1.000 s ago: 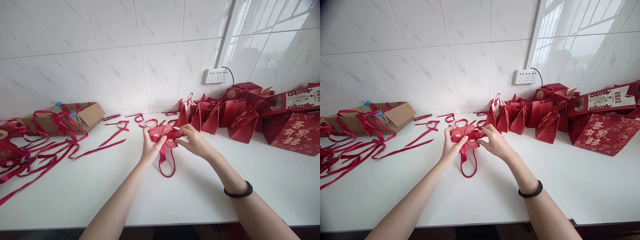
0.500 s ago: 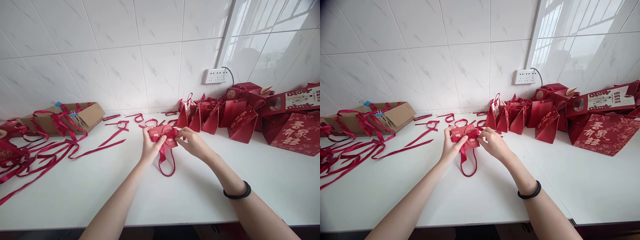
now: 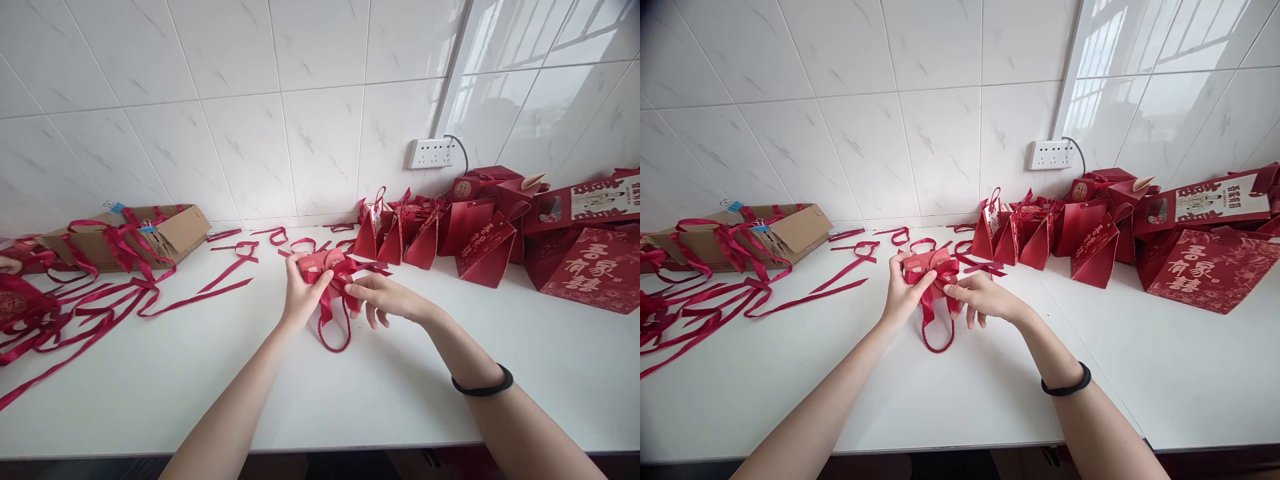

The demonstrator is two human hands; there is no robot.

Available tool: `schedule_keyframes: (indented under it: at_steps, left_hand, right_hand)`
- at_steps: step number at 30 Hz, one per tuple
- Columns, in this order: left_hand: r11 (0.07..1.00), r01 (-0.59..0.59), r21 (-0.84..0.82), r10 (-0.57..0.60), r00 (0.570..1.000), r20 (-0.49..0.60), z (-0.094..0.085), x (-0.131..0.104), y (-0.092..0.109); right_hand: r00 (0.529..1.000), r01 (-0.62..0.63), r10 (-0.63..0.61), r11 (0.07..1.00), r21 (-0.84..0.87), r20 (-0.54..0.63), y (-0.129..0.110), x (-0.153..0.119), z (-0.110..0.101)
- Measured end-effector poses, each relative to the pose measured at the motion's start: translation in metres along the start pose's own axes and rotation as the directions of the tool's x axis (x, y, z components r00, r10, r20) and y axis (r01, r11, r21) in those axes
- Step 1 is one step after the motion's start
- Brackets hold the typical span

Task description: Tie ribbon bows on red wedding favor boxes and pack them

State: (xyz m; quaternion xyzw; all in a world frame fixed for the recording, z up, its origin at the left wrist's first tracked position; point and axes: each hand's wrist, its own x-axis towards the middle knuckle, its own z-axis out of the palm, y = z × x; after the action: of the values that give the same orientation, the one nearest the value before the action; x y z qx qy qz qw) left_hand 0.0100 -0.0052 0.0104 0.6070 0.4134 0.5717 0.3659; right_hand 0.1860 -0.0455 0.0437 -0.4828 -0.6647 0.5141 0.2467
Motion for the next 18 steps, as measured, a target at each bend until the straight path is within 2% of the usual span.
schedule_keyframes:
  at_steps: [4,6,13,18]
  left_hand:
    - [1.0,-0.01,-0.001,0.01,1.0,0.003,0.0,0.0,0.0]
    - [1.0,-0.007,-0.005,0.007,1.0,0.0,0.0,0.0,0.0]
    - [1.0,0.008,-0.008,-0.008,1.0,0.0,0.001,0.0,0.0]
    - [1.0,-0.009,-0.018,0.01,1.0,0.02,0.0,0.001,-0.002]
  right_hand:
    - [0.997,0.037,-0.039,0.999,-0.033,-0.065,0.003,0.003,0.002]
    - [0.998,0.044,-0.044,0.999,-0.012,-0.05,0.004,0.003,0.002]
    - [0.985,-0.039,0.021,0.994,0.103,0.17,0.011,0.007,0.003]
    - [0.968,-0.091,0.059,0.988,0.122,0.244,0.017,0.012,0.003]
